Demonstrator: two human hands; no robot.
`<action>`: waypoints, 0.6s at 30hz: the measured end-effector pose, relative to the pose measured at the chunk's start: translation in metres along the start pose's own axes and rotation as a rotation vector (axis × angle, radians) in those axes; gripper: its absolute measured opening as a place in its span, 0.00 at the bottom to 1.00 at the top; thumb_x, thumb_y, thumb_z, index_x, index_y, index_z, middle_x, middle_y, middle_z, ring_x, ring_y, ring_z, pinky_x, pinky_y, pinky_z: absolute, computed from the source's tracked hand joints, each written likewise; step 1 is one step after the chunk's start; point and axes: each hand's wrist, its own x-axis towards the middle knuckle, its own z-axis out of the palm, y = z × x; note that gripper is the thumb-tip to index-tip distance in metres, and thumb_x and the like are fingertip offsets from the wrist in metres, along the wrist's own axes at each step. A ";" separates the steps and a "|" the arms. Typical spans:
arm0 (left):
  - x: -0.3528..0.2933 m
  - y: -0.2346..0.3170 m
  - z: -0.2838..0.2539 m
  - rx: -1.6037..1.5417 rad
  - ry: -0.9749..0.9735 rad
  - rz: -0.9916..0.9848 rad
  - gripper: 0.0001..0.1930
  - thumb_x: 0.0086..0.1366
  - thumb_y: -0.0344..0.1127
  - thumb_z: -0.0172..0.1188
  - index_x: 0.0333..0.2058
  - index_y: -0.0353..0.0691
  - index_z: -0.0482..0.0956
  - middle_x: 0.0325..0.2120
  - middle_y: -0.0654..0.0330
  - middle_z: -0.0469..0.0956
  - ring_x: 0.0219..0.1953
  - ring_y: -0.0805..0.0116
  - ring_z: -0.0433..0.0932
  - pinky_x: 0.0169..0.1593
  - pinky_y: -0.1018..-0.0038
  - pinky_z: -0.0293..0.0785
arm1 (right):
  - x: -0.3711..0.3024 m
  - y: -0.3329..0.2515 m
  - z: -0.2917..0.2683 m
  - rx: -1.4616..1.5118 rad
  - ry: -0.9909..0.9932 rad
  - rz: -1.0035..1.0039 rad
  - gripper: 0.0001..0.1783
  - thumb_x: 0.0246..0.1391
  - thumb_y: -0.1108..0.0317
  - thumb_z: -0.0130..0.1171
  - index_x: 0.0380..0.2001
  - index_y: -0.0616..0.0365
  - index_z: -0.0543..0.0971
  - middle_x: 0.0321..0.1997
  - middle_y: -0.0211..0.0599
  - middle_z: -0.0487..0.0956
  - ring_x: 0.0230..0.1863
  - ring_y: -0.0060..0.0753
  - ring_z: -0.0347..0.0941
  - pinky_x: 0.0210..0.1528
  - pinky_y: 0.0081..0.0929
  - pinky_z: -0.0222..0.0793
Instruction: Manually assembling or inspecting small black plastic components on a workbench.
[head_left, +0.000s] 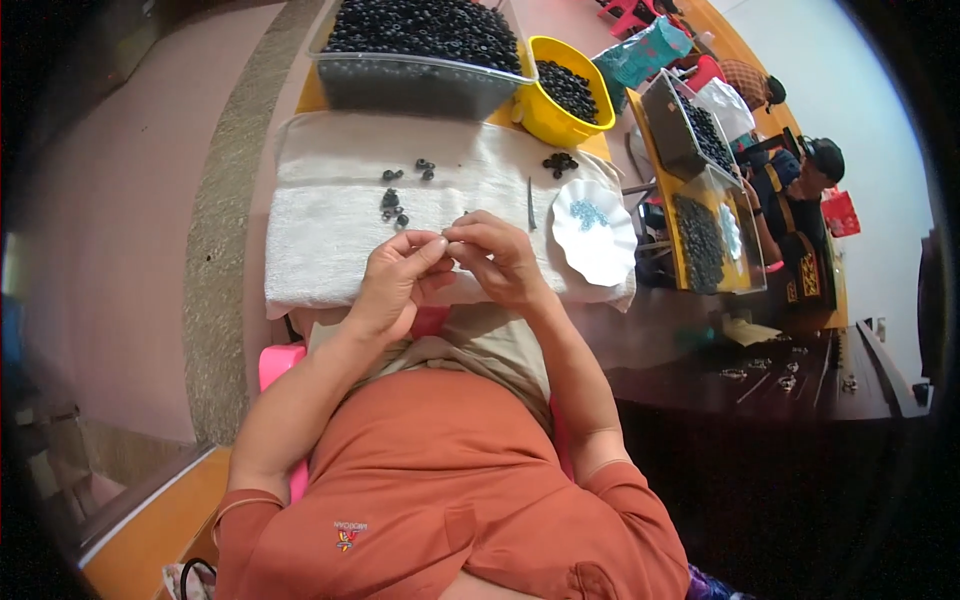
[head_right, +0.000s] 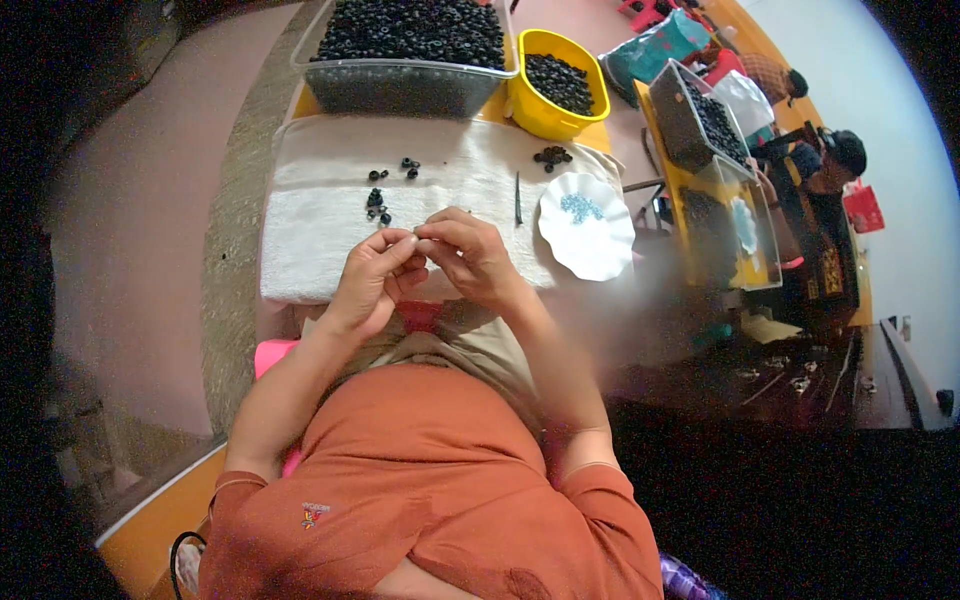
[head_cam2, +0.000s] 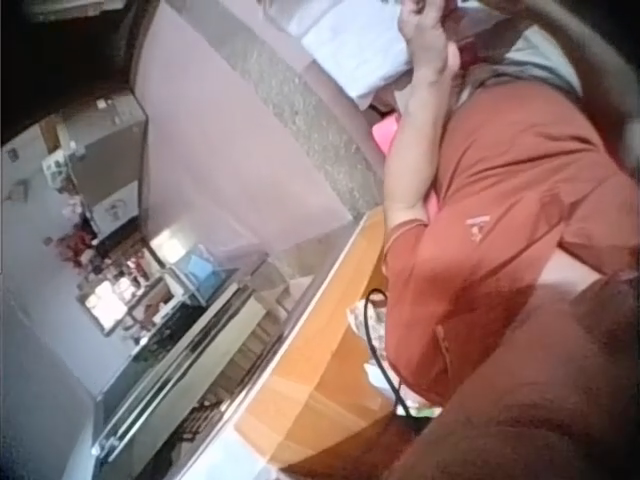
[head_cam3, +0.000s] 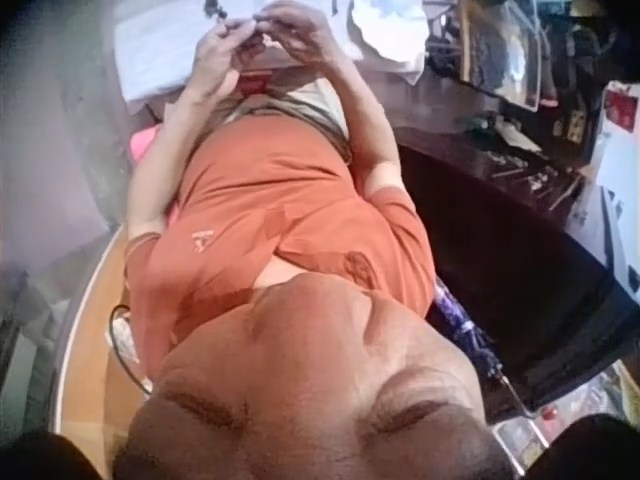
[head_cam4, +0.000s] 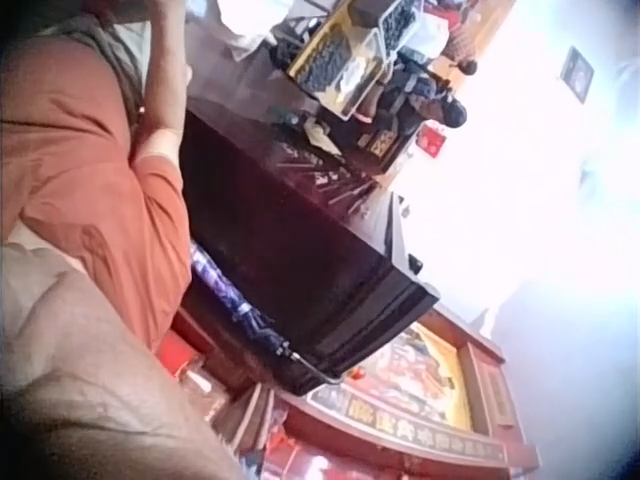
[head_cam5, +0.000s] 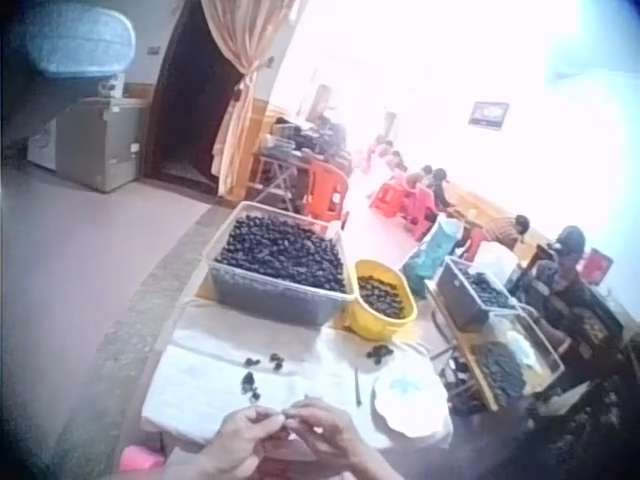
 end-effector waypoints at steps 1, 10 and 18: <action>0.000 0.001 0.000 -0.008 0.011 -0.006 0.04 0.67 0.33 0.59 0.39 0.42 0.77 0.33 0.64 0.80 0.34 0.75 0.79 0.41 0.75 0.80 | -0.003 0.002 0.001 -0.005 0.006 0.004 0.10 0.53 0.79 0.62 0.40 0.62 0.80 0.36 0.41 0.79 0.34 0.36 0.77 0.35 0.25 0.72; -0.003 0.010 0.009 0.001 0.014 -0.066 0.09 0.64 0.30 0.62 0.42 0.43 0.75 0.35 0.64 0.78 0.37 0.74 0.78 0.44 0.74 0.79 | -0.011 0.006 0.003 0.391 0.020 0.165 0.10 0.57 0.77 0.60 0.43 0.64 0.79 0.43 0.37 0.76 0.36 0.22 0.74 0.34 0.17 0.71; -0.001 0.006 0.004 -0.020 -0.038 -0.086 0.08 0.65 0.32 0.62 0.42 0.43 0.74 0.35 0.64 0.78 0.38 0.74 0.77 0.46 0.73 0.77 | -0.016 0.007 0.003 0.260 -0.007 0.117 0.11 0.56 0.77 0.62 0.43 0.61 0.78 0.40 0.38 0.76 0.36 0.26 0.74 0.36 0.21 0.71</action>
